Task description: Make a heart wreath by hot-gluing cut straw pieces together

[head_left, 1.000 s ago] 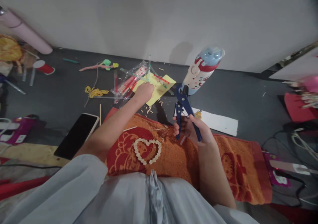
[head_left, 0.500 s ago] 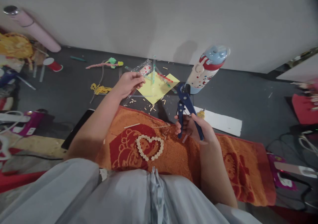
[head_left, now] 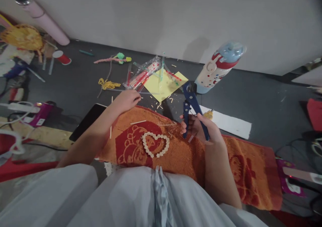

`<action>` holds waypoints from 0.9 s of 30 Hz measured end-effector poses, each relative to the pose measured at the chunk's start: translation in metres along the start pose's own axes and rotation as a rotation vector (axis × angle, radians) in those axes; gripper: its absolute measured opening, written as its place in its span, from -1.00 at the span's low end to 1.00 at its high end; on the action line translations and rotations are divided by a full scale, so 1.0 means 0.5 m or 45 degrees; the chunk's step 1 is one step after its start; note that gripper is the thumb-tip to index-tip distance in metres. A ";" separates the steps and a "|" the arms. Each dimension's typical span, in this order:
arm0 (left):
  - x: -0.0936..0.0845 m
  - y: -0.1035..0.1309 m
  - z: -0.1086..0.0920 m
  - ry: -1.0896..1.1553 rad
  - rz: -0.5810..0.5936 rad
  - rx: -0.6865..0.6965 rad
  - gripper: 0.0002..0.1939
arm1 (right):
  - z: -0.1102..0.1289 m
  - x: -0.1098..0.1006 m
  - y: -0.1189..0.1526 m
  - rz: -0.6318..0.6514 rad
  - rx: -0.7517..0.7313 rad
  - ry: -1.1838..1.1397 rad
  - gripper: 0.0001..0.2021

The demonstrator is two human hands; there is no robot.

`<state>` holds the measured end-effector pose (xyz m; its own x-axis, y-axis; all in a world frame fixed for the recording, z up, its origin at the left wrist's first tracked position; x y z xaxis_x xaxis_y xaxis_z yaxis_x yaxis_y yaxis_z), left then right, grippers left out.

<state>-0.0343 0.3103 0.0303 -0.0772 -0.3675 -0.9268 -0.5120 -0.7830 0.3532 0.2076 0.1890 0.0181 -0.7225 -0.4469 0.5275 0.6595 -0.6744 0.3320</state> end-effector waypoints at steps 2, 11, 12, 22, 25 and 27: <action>-0.005 0.008 -0.002 0.002 -0.037 0.016 -0.63 | 0.000 0.002 0.000 -0.002 0.017 0.045 -0.41; -0.031 0.074 0.002 0.087 -0.178 -0.112 -0.65 | -0.007 -0.012 0.008 -0.129 0.116 0.278 -0.40; -0.031 0.085 -0.001 0.117 -0.184 -0.135 -0.66 | -0.010 -0.011 0.007 -0.121 0.122 0.263 -0.40; 0.055 0.144 -0.129 0.138 0.115 0.092 -0.70 | -0.017 0.044 -0.009 0.088 -0.021 0.008 -0.56; 0.072 0.148 -0.129 0.093 0.062 0.079 -0.74 | -0.022 0.048 -0.010 0.091 -0.012 0.015 -0.55; 0.078 0.149 -0.125 0.105 0.018 0.066 -0.75 | -0.024 0.051 -0.010 0.090 -0.007 0.053 -0.54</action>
Point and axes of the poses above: each hand's wrist, its own y-axis away from the middle knuckle, its own x-axis out of the palm, z = x × y, the point moved 9 cm from there along -y, towards the middle knuckle, and after that the axes turned 14 degrees about z, right-handed, at the moved point
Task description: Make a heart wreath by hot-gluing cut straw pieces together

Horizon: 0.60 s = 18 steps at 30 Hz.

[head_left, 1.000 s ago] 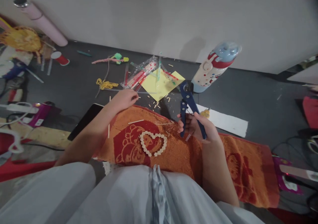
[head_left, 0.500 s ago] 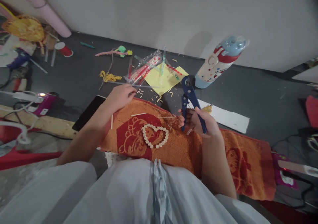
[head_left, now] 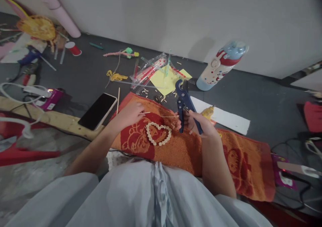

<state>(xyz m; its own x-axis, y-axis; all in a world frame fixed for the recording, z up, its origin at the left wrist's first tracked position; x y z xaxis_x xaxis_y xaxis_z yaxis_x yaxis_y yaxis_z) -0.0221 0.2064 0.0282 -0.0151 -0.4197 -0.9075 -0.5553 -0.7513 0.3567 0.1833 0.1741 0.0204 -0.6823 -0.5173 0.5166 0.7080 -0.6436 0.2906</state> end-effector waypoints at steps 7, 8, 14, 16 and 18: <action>-0.048 0.018 0.003 0.304 -0.247 -0.168 -0.83 | 0.027 0.014 0.016 -0.162 -0.026 0.355 -0.55; -0.064 0.025 -0.002 0.414 -0.322 -0.182 -0.85 | 0.034 0.015 0.021 -0.205 -0.011 0.459 -0.56; -0.130 0.050 -0.054 0.994 -0.758 -0.030 -0.82 | 0.053 0.022 0.032 -0.334 0.044 1.002 -0.58; -0.128 0.043 -0.063 1.077 -0.798 -0.009 -0.81 | 0.050 0.029 0.029 -0.307 0.046 1.103 -0.60; -0.124 0.037 -0.067 1.108 -0.820 -0.019 -0.80 | 0.051 0.037 0.027 -0.303 0.056 1.195 -0.60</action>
Point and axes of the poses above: each hand's wrist, its own y-axis away from the middle knuckle, its own x-axis out of the palm, z = x × y, the point moved 9 cm from there along -y, towards the middle knuckle, and after that the axes turned 14 degrees about z, right-handed, at the moved point
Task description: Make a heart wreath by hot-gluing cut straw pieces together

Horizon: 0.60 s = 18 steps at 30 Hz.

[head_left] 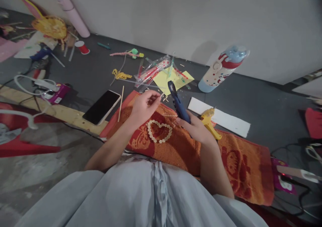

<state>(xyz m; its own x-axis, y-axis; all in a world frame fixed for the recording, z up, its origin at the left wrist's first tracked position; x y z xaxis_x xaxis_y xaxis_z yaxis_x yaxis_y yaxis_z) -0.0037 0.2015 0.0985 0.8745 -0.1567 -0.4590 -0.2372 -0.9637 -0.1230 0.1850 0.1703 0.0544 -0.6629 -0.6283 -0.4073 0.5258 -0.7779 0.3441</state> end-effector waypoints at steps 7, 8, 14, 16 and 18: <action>-0.004 -0.001 -0.003 -0.013 -0.077 0.023 -0.82 | 0.035 0.012 0.004 0.022 0.026 0.200 -0.60; -0.007 -0.001 -0.006 -0.026 -0.083 0.030 -0.82 | 0.038 0.012 0.005 0.018 0.030 0.218 -0.61; -0.018 0.004 -0.002 -0.022 -0.127 -0.003 -0.82 | 0.040 0.016 0.004 0.018 0.040 0.244 -0.58; -0.016 0.004 0.003 0.001 -0.112 -0.025 -0.82 | 0.040 0.018 0.003 0.025 0.038 0.240 -0.56; -0.011 0.002 0.008 0.013 -0.077 -0.053 -0.85 | 0.041 0.021 0.002 0.038 0.025 0.240 -0.52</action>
Point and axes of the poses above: each hand's wrist, its own y-axis away from the middle knuckle, its own x-axis out of the palm, z = x × y, the point moved 9 cm from there along -y, towards the middle knuckle, and after that the axes turned 14 degrees about z, right-handed, at the moved point
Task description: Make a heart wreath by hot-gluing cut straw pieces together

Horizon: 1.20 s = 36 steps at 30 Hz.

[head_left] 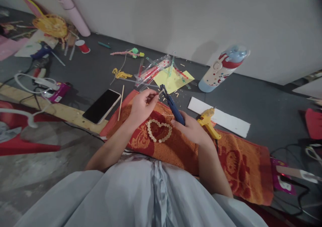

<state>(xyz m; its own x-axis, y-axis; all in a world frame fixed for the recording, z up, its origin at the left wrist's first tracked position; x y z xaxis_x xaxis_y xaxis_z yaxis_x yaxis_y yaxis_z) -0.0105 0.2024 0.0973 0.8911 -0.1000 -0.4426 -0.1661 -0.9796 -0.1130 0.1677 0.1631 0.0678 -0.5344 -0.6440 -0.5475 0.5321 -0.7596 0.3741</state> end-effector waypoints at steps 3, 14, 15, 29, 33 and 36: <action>0.007 -0.002 0.004 0.019 0.050 -0.025 -0.86 | 0.004 0.003 -0.001 0.006 -0.006 0.022 -0.49; 0.001 0.011 0.056 0.067 0.091 -0.089 -0.83 | 0.005 -0.009 0.002 -0.175 0.125 0.345 -0.58; -0.009 0.014 0.065 0.071 0.077 -0.107 -0.84 | 0.003 -0.010 0.002 -0.192 0.146 0.379 -0.59; -0.009 0.018 -0.005 -0.889 0.244 -0.237 -0.80 | 0.035 0.022 -0.014 -0.317 0.258 0.962 -0.55; 0.007 0.009 0.015 -0.990 0.269 -0.272 -0.77 | 0.043 0.033 -0.017 -0.306 0.241 0.975 -0.56; 0.007 0.009 0.025 -1.031 0.278 -0.279 -0.73 | 0.045 0.039 -0.019 -0.279 0.245 0.976 -0.57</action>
<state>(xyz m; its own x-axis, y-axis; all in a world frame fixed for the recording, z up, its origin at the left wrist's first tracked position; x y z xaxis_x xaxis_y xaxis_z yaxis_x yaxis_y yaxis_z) -0.0136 0.1997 0.0843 0.2602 -0.2163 -0.9410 -0.1391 -0.9728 0.1851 0.1376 0.1560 0.0703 0.0212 -0.2910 -0.9565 0.3084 -0.9081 0.2831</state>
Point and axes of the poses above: each hand's wrist, its own y-axis away from the middle knuckle, its own x-axis out of the palm, z = x × y, the point moved 9 cm from there along -y, towards the middle knuckle, and after that the axes turned 14 degrees about z, right-handed, at the moved point
